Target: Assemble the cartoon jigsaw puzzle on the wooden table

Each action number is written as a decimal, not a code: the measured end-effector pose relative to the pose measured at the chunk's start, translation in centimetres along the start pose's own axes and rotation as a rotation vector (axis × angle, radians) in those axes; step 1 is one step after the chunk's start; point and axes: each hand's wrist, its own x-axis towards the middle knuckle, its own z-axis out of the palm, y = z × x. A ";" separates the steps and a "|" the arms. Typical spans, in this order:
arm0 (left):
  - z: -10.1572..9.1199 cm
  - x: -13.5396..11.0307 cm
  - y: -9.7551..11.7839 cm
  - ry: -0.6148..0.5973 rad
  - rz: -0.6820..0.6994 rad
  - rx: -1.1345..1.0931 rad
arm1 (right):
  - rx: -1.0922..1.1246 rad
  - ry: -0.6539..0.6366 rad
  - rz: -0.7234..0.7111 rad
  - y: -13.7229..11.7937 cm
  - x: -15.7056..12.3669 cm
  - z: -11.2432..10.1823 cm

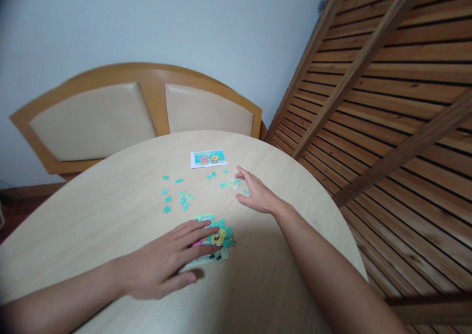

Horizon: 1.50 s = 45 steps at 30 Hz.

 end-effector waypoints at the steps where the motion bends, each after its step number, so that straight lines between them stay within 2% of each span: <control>1: 0.1 0.0 -0.1 0.012 -0.009 -0.002 | 0.043 -0.014 -0.014 0.4 -0.2 -0.3; 7: 0.2 0.0 -1.0 0.053 -0.066 0.011 | 0.145 0.051 0.084 2.3 -0.7 -1.1; 16: 0.4 0.8 -2.8 0.090 -0.120 -0.004 | -0.015 0.079 0.061 1.7 -0.4 -0.4; 26: 0.8 2.8 -4.7 0.118 -0.120 0.073 | -0.057 0.166 0.182 2.8 1.2 0.6; 33: 0.8 1.6 -6.3 0.287 -0.332 0.156 | -0.042 0.189 0.158 1.8 0.7 0.7; 37: 0.9 1.0 -8.0 0.280 -0.406 0.198 | 0.016 0.193 0.161 2.0 0.9 0.6; 40: 0.8 1.0 -8.4 0.265 -0.482 0.201 | 0.079 0.206 0.182 2.5 1.0 0.5; 42: 0.6 1.1 -8.1 0.268 -0.469 0.203 | 0.117 0.215 0.201 2.9 1.0 0.4; 45: 0.3 1.4 -7.3 0.289 -0.347 0.207 | 0.145 0.219 0.223 3.0 0.8 0.2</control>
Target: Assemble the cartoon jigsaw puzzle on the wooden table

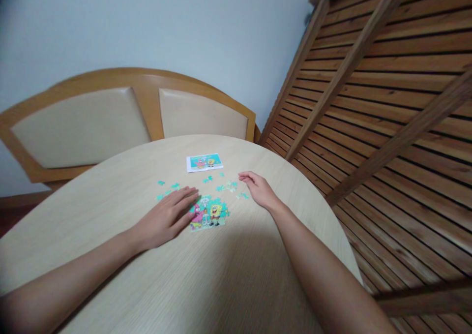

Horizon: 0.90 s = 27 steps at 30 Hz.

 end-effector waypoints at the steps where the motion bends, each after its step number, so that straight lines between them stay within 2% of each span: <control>1: -0.1 0.0 0.2 0.001 0.037 -0.004 | 0.001 -0.003 0.003 -0.1 -0.1 0.0; 3: -0.1 -0.1 0.5 0.000 0.070 0.002 | -0.005 -0.013 -0.003 -0.3 -0.3 0.0; 6: 0.1 -0.1 0.4 0.001 0.051 0.016 | -0.039 -0.030 -0.040 -1.2 -0.7 0.2; 11: 0.4 -0.1 0.2 0.007 0.045 -0.019 | -0.244 -0.149 -0.158 -2.5 -1.3 0.3; 14: 0.4 0.0 0.3 0.012 0.046 -0.030 | -0.294 -0.177 -0.164 -2.9 -1.3 0.4; 21: 0.3 0.0 0.5 0.037 0.014 -0.044 | -0.422 0.027 0.008 -2.5 -0.8 0.4; 27: 0.1 0.0 0.4 0.018 0.000 -0.034 | -0.479 0.118 0.087 -1.8 -0.7 -0.8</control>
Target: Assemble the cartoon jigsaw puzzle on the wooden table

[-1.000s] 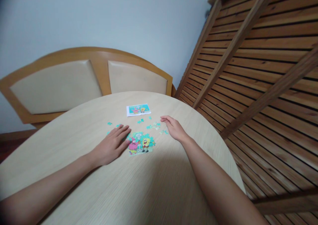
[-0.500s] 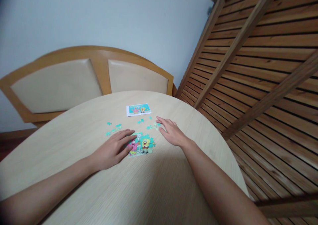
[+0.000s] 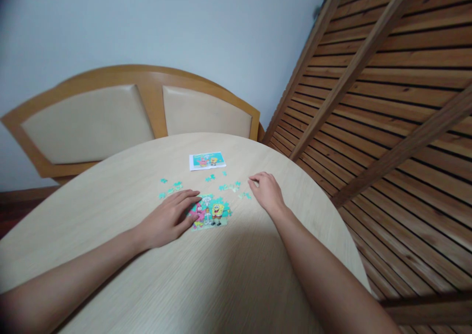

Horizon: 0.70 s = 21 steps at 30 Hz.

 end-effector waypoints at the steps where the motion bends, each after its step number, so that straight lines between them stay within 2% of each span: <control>1: 0.0 0.0 0.0 -0.001 -0.001 0.000 | -0.002 0.004 0.012 0.1 0.0 -0.2; 12: 0.0 0.2 -0.7 0.072 -0.005 -0.077 | 0.043 -0.024 0.114 -0.2 -0.4 -0.3; 17: -1.5 -0.3 -1.1 -0.012 0.064 -0.030 | 0.075 -0.054 0.135 0.9 0.0 -0.2; 21: -2.7 -0.8 -0.4 -0.092 0.138 -0.005 | 0.074 -0.065 0.137 1.9 0.0 -0.2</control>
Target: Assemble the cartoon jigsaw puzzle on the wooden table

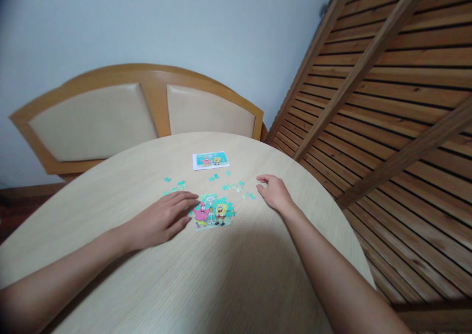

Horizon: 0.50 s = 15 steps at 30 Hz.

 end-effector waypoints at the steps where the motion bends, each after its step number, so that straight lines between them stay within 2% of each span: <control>1: -0.1 0.0 0.2 -0.014 0.019 -0.006 | -0.008 0.006 -0.001 0.2 0.0 0.0; 6: 0.3 0.3 0.4 -0.005 0.065 -0.077 | -0.044 0.020 -0.015 1.0 0.0 -0.2; 15: 0.9 0.4 0.1 0.013 0.048 -0.097 | 0.006 -0.008 0.004 1.1 0.2 -0.2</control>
